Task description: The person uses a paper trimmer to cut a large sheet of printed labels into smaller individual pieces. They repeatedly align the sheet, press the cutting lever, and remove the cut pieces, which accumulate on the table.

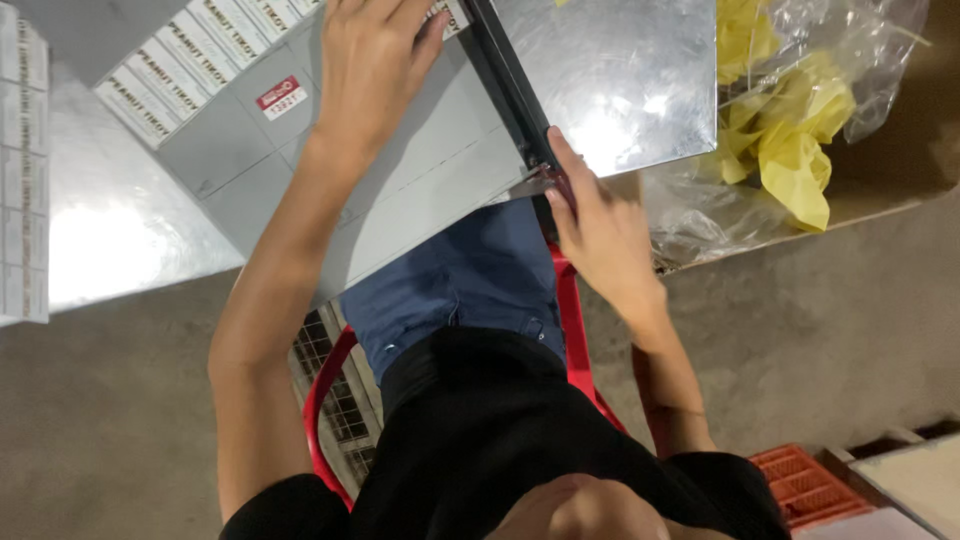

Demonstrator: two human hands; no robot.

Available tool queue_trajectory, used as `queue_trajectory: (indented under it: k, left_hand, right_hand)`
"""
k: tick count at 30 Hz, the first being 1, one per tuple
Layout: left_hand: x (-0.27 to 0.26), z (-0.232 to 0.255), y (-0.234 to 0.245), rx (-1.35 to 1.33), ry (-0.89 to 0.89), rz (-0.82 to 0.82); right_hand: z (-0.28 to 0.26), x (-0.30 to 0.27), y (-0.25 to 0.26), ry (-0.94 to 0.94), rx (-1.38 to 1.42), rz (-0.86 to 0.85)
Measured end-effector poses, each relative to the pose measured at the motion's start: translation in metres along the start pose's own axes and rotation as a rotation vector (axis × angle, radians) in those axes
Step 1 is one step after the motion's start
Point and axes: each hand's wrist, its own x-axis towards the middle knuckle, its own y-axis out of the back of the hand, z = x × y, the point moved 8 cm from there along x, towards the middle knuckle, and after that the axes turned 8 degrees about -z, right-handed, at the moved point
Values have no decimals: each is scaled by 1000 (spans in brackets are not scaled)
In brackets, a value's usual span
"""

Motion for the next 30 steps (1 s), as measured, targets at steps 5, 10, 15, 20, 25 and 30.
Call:
queue_trajectory:
  k: [5, 10, 15, 20, 25, 30]
  left_hand:
    - [-2, -17, -19, -70, 187, -227]
    - [-8, -11, -6, -86, 76, -30]
    - [-12, -16, -1, -20, 101, 12]
    - [-7, -10, 2, -27, 62, -28]
    - [-4, -5, 2, -87, -5, -38]
    - [-10, -16, -11, -127, 79, -110]
  right_hand:
    - [-38, -39, 73, 152, 445, 83]
    - [-24, 23, 97, 171, 625, 126]
    - [19, 66, 21, 289, 757, 337]
    - [30, 89, 11, 274, 521, 321]
    - [40, 98, 37, 189, 443, 251]
    - [4, 37, 84, 175, 295, 60]
